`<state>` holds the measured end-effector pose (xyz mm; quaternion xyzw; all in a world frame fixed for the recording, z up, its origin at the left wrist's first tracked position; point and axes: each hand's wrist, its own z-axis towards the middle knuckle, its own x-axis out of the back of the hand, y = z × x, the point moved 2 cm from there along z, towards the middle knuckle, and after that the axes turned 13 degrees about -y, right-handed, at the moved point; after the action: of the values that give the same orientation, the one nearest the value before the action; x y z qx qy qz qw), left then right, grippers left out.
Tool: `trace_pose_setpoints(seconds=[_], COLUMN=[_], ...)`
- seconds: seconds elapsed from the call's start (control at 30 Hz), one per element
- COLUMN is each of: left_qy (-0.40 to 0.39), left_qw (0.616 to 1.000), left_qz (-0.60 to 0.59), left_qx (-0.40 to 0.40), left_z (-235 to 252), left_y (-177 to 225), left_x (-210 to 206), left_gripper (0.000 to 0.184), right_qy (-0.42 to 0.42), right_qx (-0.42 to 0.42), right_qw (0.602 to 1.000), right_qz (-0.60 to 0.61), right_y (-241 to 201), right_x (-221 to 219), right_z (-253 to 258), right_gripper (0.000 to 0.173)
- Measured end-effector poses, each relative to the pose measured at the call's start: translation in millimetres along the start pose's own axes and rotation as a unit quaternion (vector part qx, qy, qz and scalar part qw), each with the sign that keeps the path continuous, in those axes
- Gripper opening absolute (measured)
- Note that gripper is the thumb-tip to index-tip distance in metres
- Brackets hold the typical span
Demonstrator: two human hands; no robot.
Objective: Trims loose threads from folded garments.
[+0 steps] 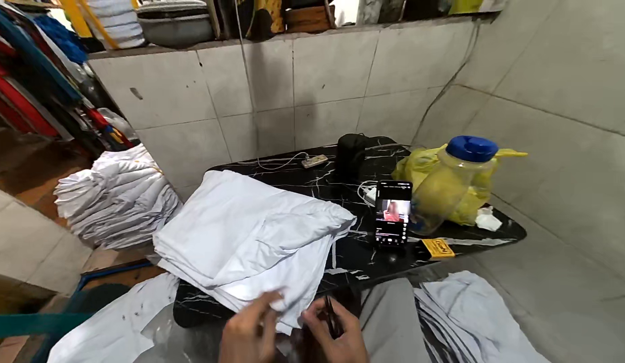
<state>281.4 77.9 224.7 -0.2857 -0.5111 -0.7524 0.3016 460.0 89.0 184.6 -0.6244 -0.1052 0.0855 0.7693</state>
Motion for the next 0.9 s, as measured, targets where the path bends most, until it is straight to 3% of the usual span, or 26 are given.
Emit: trace_pose_setpoints(seconds=[0.07,0.13,0.2,0.27,0.33,0.4,0.5,0.63,0.8,0.9], left_qy=[0.036,0.056,0.024,-0.086,-0.184,-0.206,-0.208,-0.182,-0.088,-0.057], left_qw=[0.997,0.995,0.997,0.992,0.977,0.972,0.972,0.978,0.991,0.991], left_qz=[-0.052,-0.038,-0.009,0.037,0.057,0.064,0.053,0.051,0.056,-0.108], left_qx=[-0.046,-0.072,-0.078,-0.082,-0.089,-0.098,-0.099,-0.089,-0.081,-0.058], left_z=[15.4,25.5,22.8,16.8,10.0,4.8,3.6,4.9,4.7,6.7], left_y=[-12.3,-19.6,-20.7,-27.6,-43.2,-59.2,-68.1,-64.7,-56.5,-43.8], left_x=[15.4,25.4,25.3,18.7,11.2,9.3,18.9,34.0,41.5,27.6], left_gripper=[0.049,0.059,0.049,0.037,0.036,0.036,0.034,0.013,0.016,0.018], right_qy=[0.020,-0.021,-0.060,-0.070,-0.065,-0.038,-0.031,-0.029,-0.039,-0.048], right_qx=[-0.061,-0.135,-0.169,-0.145,-0.118,-0.129,-0.158,-0.077,-0.059,-0.055], right_qw=[0.989,0.968,0.962,0.975,0.985,0.980,0.971,0.995,0.997,0.997], right_qz=[-0.130,-0.210,-0.204,-0.152,-0.109,-0.146,-0.174,-0.049,-0.031,-0.037], right_y=[10.5,19.1,24.4,23.6,21.5,21.4,26.1,27.7,20.7,25.7], right_x=[6.3,8.3,5.0,-1.2,-5.9,-7.8,-7.4,-11.8,-10.4,-12.2], right_z=[1.3,2.3,0.8,-1.4,-3.9,-5.3,-3.8,-2.6,-4.3,-6.1], right_gripper=[0.030,0.046,0.049,0.036,0.025,0.029,0.047,0.034,0.023,0.023])
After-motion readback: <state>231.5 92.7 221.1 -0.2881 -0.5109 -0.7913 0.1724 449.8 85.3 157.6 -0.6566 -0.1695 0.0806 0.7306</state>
